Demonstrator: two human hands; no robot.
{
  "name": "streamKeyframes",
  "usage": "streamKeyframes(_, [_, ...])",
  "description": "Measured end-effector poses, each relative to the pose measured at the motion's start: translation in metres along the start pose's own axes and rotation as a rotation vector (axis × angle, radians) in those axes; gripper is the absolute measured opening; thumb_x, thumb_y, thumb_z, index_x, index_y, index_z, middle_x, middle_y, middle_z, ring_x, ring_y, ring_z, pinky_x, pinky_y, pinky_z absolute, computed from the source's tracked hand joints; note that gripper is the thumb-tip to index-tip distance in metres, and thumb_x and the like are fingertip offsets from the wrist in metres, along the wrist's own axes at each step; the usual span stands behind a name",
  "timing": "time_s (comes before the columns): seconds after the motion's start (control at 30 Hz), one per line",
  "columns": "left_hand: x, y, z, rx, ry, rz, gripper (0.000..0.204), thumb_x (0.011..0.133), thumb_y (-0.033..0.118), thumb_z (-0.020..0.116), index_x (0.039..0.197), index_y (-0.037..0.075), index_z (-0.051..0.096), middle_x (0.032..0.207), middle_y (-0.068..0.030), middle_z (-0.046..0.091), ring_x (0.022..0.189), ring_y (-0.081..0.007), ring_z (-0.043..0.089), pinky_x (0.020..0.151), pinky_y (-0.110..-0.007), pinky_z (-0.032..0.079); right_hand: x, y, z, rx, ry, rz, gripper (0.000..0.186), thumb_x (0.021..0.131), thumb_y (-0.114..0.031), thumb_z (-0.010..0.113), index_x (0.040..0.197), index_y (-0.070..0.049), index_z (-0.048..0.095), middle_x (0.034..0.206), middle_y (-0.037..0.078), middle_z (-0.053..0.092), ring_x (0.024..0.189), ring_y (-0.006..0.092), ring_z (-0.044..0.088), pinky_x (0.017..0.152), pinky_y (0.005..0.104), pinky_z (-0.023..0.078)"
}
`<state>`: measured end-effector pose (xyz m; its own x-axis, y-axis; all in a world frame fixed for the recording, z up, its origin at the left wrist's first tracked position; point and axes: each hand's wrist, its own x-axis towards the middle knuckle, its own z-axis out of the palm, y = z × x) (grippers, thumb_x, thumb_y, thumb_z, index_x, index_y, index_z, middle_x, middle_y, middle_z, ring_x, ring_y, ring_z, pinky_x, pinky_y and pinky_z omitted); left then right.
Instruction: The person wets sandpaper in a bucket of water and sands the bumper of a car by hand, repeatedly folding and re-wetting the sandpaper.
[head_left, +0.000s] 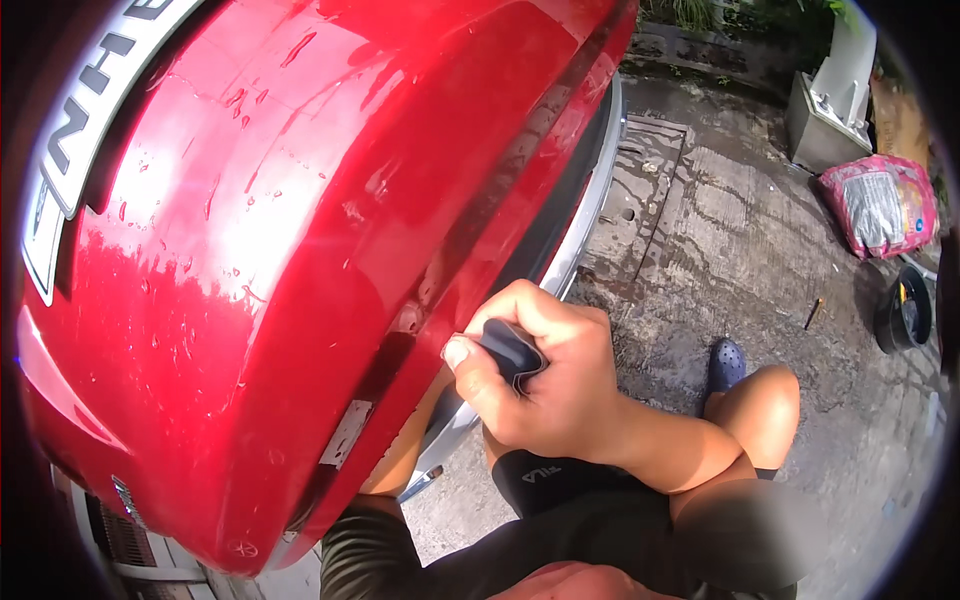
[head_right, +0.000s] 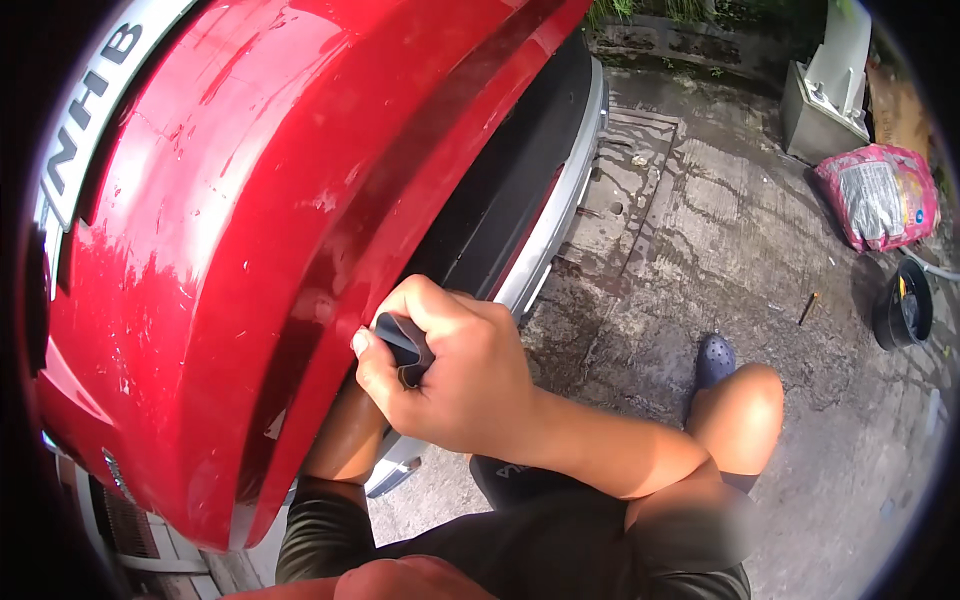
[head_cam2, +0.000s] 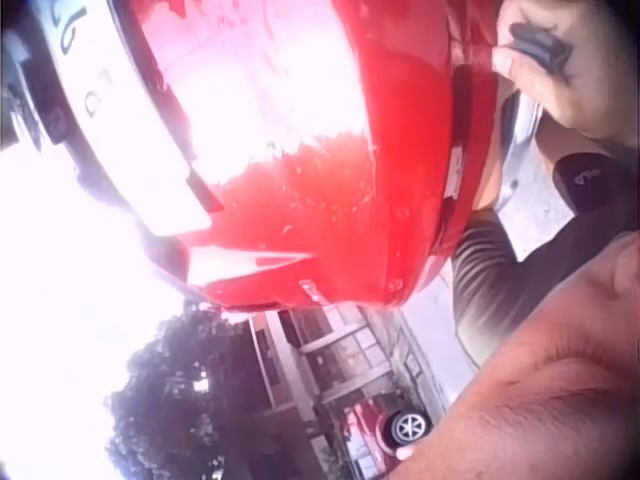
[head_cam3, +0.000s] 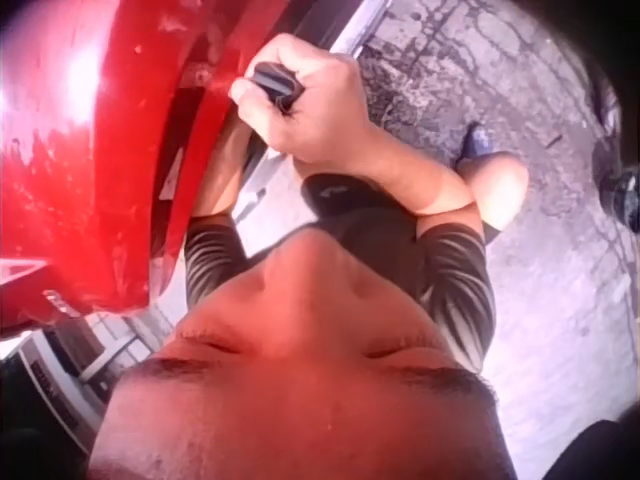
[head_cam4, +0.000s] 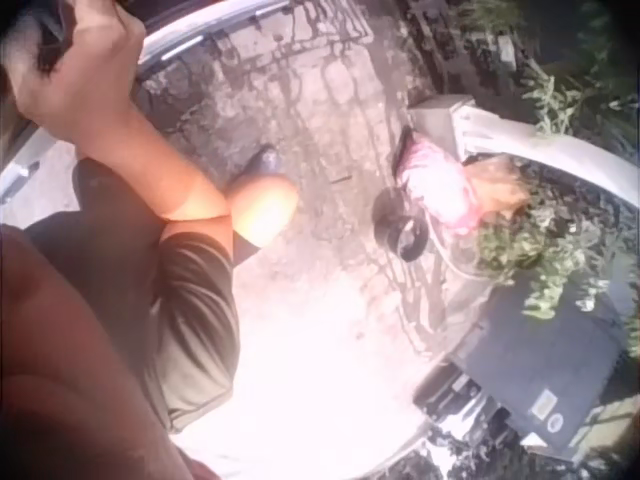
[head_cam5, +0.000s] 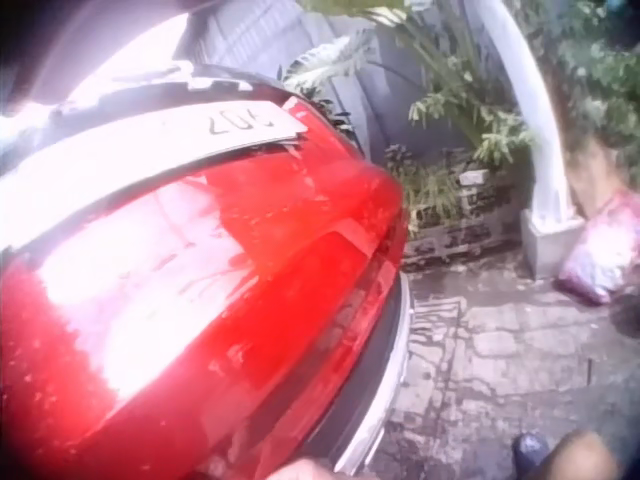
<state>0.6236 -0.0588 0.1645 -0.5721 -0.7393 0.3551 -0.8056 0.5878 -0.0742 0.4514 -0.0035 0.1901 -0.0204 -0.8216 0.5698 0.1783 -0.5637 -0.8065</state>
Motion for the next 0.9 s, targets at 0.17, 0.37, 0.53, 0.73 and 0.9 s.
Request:
streamKeyframes(0.17, [0.005,0.007,-0.006,0.043,0.011,-0.003,0.051,0.089,0.048,0.066,0.135,0.026,0.058,0.142,-0.0028,0.053,0.130,-0.0296,0.049,0.112,-0.054,0.034,0.018,0.013,-0.011,0.163,0.235,0.266,0.018,0.085,-0.004,0.073,0.076,-0.004,0.058,0.055,0.001,0.057,0.051,0.0037,0.055,0.046,0.0257,0.043])
streamKeyframes(0.37, [0.001,-0.003,0.007,-0.094,-0.030,-0.019,0.051,0.088,0.040,0.068,0.135,0.022,0.057,0.138,-0.0032,0.055,0.129,-0.0268,0.050,0.111,-0.050,0.035,0.017,0.013,-0.011,0.207,0.173,0.212,0.015,0.085,-0.004,0.073,0.079,-0.003,0.059,0.057,0.004,0.060,0.053,0.0110,0.064,0.050,0.0276,0.048])
streamKeyframes(0.53, [0.000,-0.004,0.006,-0.099,-0.038,-0.027,0.051,0.088,0.034,0.070,0.134,0.019,0.056,0.135,-0.0036,0.056,0.127,-0.0244,0.051,0.111,-0.046,0.036,-0.001,0.000,0.000,-0.005,-0.007,0.029,0.013,0.087,0.001,0.070,0.080,-0.002,0.059,0.064,-0.001,0.061,0.059,0.0037,0.058,0.054,0.0211,0.045])
streamKeyframes(0.73, [-0.002,-0.005,0.008,-0.138,-0.051,-0.054,0.052,0.087,0.026,0.072,0.134,0.015,0.054,0.130,-0.0040,0.058,0.126,-0.0216,0.052,0.110,-0.042,0.038,0.007,0.000,0.001,0.041,0.107,0.032,0.014,0.085,-0.001,0.072,0.079,-0.003,0.059,0.060,-0.001,0.060,0.054,0.0044,0.059,0.050,0.0236,0.045])
streamKeyframes(0.9, [-0.004,-0.001,0.020,-0.248,-0.084,-0.047,0.053,0.086,0.020,0.074,0.133,0.011,0.053,0.127,-0.0043,0.059,0.125,-0.0192,0.053,0.109,-0.039,0.039,0.026,0.008,-0.019,0.164,0.144,0.200,0.014,0.089,0.002,0.070,0.081,-0.001,0.058,0.064,0.000,0.060,0.056,0.0054,0.060,0.050,0.0221,0.046])
